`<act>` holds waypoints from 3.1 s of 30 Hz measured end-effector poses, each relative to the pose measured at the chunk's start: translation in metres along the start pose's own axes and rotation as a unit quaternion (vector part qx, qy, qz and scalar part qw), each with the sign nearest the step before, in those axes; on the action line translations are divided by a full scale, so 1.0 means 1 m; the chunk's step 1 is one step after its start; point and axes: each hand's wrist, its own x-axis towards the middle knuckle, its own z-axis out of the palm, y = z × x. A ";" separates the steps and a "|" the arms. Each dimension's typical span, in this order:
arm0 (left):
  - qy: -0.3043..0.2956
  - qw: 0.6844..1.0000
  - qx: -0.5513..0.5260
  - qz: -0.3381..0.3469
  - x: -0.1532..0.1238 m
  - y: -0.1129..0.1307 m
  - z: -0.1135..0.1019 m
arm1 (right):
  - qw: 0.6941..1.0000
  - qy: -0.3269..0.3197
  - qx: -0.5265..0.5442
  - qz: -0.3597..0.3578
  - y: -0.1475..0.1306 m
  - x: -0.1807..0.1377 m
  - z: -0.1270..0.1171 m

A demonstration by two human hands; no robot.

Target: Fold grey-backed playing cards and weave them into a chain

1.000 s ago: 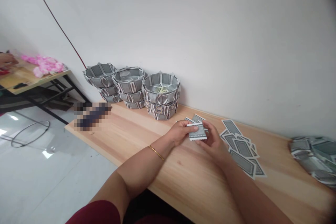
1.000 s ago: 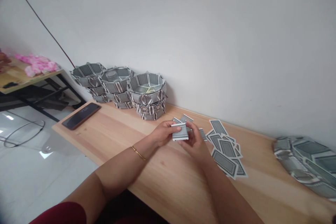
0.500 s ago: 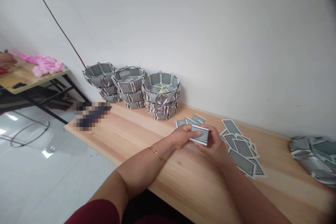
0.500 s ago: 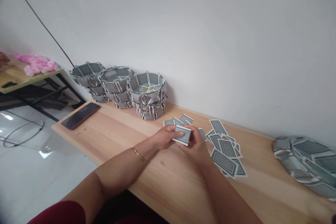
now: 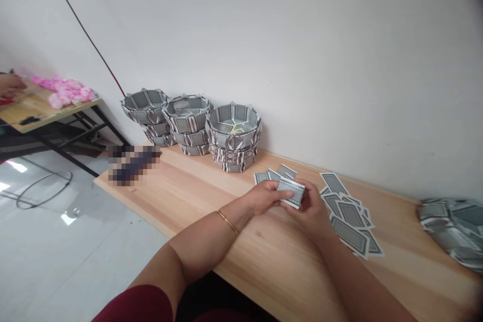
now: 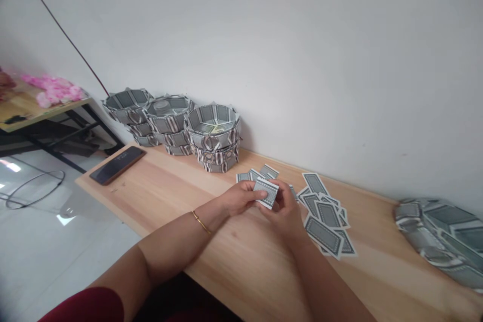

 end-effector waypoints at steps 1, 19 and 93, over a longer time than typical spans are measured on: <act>0.002 1.000 0.002 -0.002 0.000 -0.001 0.000 | 1.000 0.004 0.000 0.000 0.000 0.000 0.000; 0.068 0.957 0.276 0.061 -0.001 -0.004 -0.002 | 0.978 0.004 -0.202 0.050 -0.011 0.006 -0.013; 0.211 0.951 0.063 0.215 0.007 0.020 -0.016 | 0.945 -0.204 -0.218 -0.131 -0.014 -0.005 0.005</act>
